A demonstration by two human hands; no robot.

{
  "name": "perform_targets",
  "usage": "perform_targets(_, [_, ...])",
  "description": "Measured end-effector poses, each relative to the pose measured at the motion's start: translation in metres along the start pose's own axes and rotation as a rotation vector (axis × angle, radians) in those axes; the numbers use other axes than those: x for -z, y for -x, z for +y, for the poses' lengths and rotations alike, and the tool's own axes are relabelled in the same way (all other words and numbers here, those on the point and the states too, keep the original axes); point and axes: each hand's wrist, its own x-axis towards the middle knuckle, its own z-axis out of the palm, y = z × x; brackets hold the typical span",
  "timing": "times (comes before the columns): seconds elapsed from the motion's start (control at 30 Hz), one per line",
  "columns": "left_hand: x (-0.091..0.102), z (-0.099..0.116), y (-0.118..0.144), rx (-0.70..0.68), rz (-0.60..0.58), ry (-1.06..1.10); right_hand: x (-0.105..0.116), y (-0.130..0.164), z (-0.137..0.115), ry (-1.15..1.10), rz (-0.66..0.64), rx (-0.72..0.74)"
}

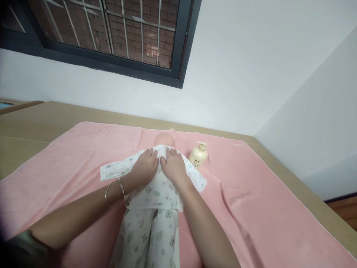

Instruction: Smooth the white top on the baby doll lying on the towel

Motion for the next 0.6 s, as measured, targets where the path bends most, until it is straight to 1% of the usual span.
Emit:
perform_targets(0.1, [-0.001,0.01,0.011,-0.07,0.032,-0.059,-0.002,-0.007,0.011,-0.057,-0.039,0.004])
perform_targets(0.17, [0.002,0.01,0.01,-0.093,0.035,-0.049,-0.002,-0.007,0.011,-0.055,-0.045,-0.001])
perform_targets(0.23, [0.007,0.004,0.004,-0.099,0.034,-0.012,-0.002,-0.002,0.005,-0.017,-0.033,-0.017])
perform_targets(0.33, [0.01,-0.007,-0.009,-0.075,0.0,0.048,0.002,0.009,-0.012,0.092,-0.011,-0.042])
perform_targets(0.43, [0.008,-0.014,-0.016,-0.038,-0.046,0.103,0.006,0.019,-0.026,0.189,0.003,-0.059])
perform_targets(0.5, [0.005,-0.015,-0.016,-0.018,-0.044,0.117,0.008,0.021,-0.029,0.202,0.009,-0.06])
perform_targets(0.6, [0.0,-0.014,-0.013,0.018,-0.015,0.108,0.005,0.015,-0.022,0.131,0.019,-0.054])
